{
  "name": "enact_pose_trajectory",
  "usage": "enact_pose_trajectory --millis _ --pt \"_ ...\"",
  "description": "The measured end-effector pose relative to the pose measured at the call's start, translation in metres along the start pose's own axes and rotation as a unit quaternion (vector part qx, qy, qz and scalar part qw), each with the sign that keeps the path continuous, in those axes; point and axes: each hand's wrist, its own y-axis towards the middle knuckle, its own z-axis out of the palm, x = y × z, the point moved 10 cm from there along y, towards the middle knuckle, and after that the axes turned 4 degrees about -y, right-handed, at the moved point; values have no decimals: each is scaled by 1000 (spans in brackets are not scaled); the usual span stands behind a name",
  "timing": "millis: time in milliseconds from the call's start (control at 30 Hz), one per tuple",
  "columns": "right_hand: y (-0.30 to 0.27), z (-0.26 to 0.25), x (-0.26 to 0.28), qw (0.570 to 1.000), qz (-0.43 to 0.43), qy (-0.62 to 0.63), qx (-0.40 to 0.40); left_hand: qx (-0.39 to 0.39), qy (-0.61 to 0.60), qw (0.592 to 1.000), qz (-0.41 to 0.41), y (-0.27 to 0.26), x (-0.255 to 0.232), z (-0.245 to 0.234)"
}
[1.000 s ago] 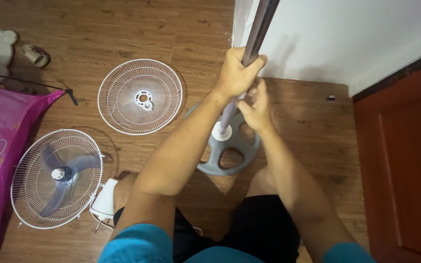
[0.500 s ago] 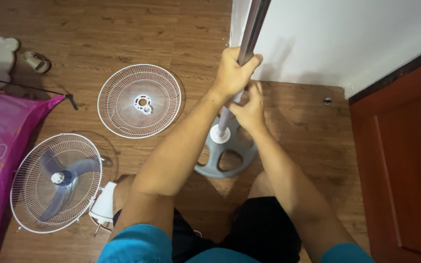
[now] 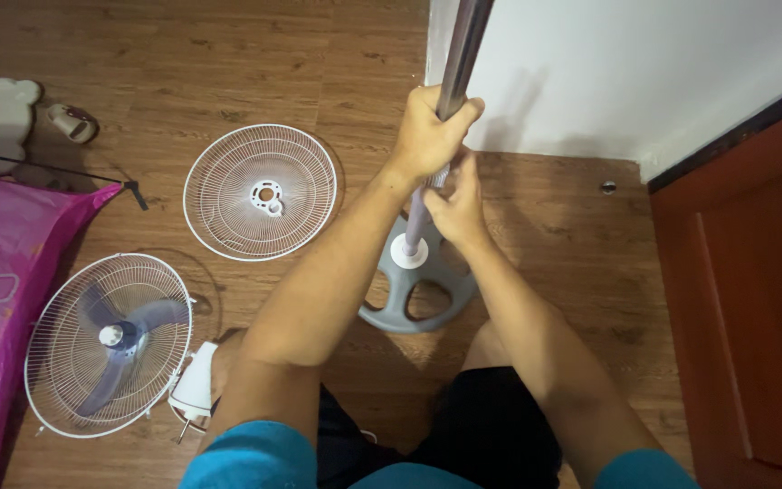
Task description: The person assembles a standing fan by connecting the motor housing to the base and securing the metal pole. They then attach the fan blade assembly and secure it with a nut, followed by attaching the front cage.
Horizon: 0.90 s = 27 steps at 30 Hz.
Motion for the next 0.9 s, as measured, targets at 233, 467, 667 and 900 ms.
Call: enact_pose_trajectory --millis 233,467,667,900 --pt "-4 -8 -9 997 -26 63 -35 2 -8 1000 -22 -1 4 1" --pt "-14 -28 -15 996 -37 -16 -79 0 -9 999 -40 -1 4 1" --pt "-10 -8 13 998 -40 -58 -7 4 -29 998 -52 -1 5 2" --pt "-12 8 1 998 3 52 46 2 -24 999 -22 0 4 1"
